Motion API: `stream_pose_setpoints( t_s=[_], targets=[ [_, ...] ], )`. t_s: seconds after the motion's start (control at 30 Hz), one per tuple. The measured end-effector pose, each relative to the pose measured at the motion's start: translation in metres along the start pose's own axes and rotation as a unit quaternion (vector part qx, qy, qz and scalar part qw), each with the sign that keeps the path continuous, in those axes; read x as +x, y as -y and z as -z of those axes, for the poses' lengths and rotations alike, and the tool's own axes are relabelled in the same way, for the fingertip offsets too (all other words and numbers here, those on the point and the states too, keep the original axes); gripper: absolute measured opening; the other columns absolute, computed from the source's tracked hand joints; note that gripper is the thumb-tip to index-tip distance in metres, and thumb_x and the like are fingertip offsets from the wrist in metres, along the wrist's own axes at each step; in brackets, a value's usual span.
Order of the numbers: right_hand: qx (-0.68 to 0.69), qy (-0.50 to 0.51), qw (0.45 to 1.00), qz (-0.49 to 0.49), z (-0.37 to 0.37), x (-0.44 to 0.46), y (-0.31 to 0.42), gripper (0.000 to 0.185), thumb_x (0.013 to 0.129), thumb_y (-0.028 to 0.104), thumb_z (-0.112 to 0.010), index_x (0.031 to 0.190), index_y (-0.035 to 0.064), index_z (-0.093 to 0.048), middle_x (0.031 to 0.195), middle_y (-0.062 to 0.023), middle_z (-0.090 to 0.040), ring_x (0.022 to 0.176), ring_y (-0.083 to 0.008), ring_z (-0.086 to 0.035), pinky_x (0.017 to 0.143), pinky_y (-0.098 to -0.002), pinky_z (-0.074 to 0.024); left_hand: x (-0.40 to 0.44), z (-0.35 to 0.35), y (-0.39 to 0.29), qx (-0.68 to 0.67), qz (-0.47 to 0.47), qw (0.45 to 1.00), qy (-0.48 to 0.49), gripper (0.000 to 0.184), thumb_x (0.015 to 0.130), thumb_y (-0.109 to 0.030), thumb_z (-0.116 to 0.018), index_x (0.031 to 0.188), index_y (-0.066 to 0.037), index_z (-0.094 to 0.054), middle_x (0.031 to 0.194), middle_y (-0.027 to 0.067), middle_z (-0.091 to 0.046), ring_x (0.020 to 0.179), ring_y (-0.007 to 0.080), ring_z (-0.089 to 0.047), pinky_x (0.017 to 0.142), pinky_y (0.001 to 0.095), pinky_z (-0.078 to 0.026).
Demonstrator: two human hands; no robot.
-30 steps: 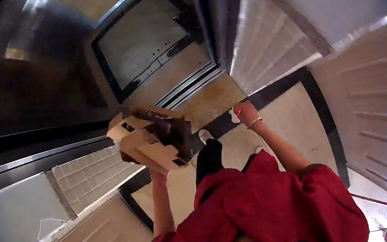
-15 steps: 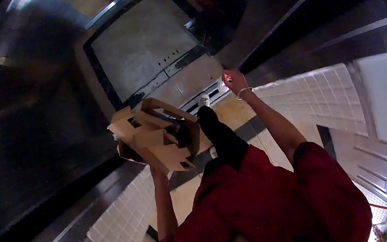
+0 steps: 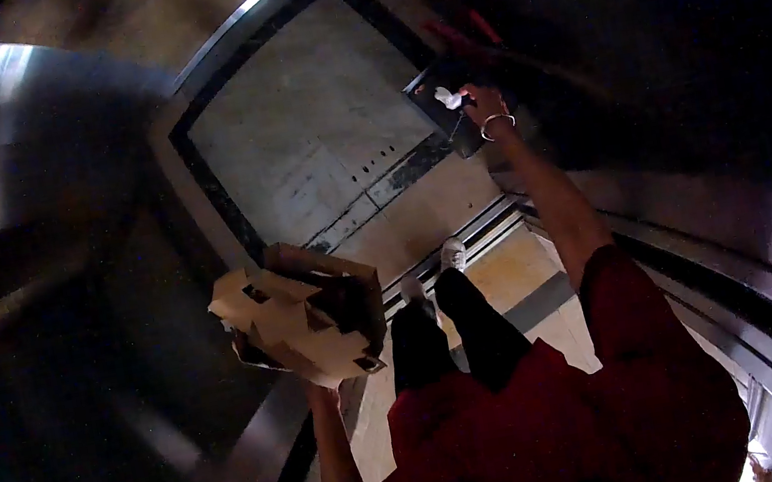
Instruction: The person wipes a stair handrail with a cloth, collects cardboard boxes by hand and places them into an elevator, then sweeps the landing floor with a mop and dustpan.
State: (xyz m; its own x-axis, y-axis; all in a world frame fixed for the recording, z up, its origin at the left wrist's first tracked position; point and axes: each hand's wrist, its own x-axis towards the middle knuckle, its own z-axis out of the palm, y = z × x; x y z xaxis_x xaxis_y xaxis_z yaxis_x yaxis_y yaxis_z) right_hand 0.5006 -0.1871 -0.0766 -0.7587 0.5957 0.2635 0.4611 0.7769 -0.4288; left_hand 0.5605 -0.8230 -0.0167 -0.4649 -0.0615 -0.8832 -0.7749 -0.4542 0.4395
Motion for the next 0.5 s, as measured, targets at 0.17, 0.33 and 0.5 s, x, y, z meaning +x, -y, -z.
stream_pose_setpoints(
  t_s=[0.17, 0.33, 0.5],
  targets=[
    [-0.034, 0.012, 0.991, 0.128, -0.032, -0.060, -0.014, 0.029, 0.076, 0.021, -0.046, 0.103, 0.0096, -0.050, 0.081, -0.0043, -0.054, 0.066, -0.0204, -0.052, 0.056, -0.0323, -0.0432, 0.061, -0.076, -0.058, 0.056, -0.004, 0.998, 0.036, 0.047, 0.079, -0.042, -0.040, 0.116, -0.013, -0.035, 0.119, 0.0048, -0.039, 0.109, 0.0252, -0.037, 0.082, 0.0477, -0.037],
    [0.128, 0.348, 0.915, -0.161, 0.057, -0.176, 0.018, 0.024, 0.075, 0.015, -0.052, 0.097, 0.0050, -0.051, 0.079, -0.0122, -0.055, 0.076, -0.0276, -0.052, 0.062, -0.0359, -0.0409, 0.163, -0.219, -0.083, 0.142, 0.001, 0.984, 0.111, 0.048, 0.079, -0.042, -0.041, 0.116, -0.013, -0.035, 0.119, 0.0052, -0.039, 0.109, 0.0254, -0.037, 0.082, 0.0481, -0.037],
    [0.333, 0.106, 0.849, -0.396, 0.117, -0.315, 0.052, 0.017, 0.069, 0.010, -0.051, 0.085, 0.0054, -0.056, 0.086, -0.0133, -0.057, 0.076, -0.0242, -0.056, 0.064, -0.0332, -0.0437, 0.316, -0.408, -0.065, 0.266, -0.004, 0.937, 0.228, 0.048, 0.079, -0.042, -0.041, 0.116, -0.012, -0.035, 0.119, 0.0055, -0.039, 0.109, 0.0256, -0.037, 0.082, 0.0486, -0.037]
  ],
)
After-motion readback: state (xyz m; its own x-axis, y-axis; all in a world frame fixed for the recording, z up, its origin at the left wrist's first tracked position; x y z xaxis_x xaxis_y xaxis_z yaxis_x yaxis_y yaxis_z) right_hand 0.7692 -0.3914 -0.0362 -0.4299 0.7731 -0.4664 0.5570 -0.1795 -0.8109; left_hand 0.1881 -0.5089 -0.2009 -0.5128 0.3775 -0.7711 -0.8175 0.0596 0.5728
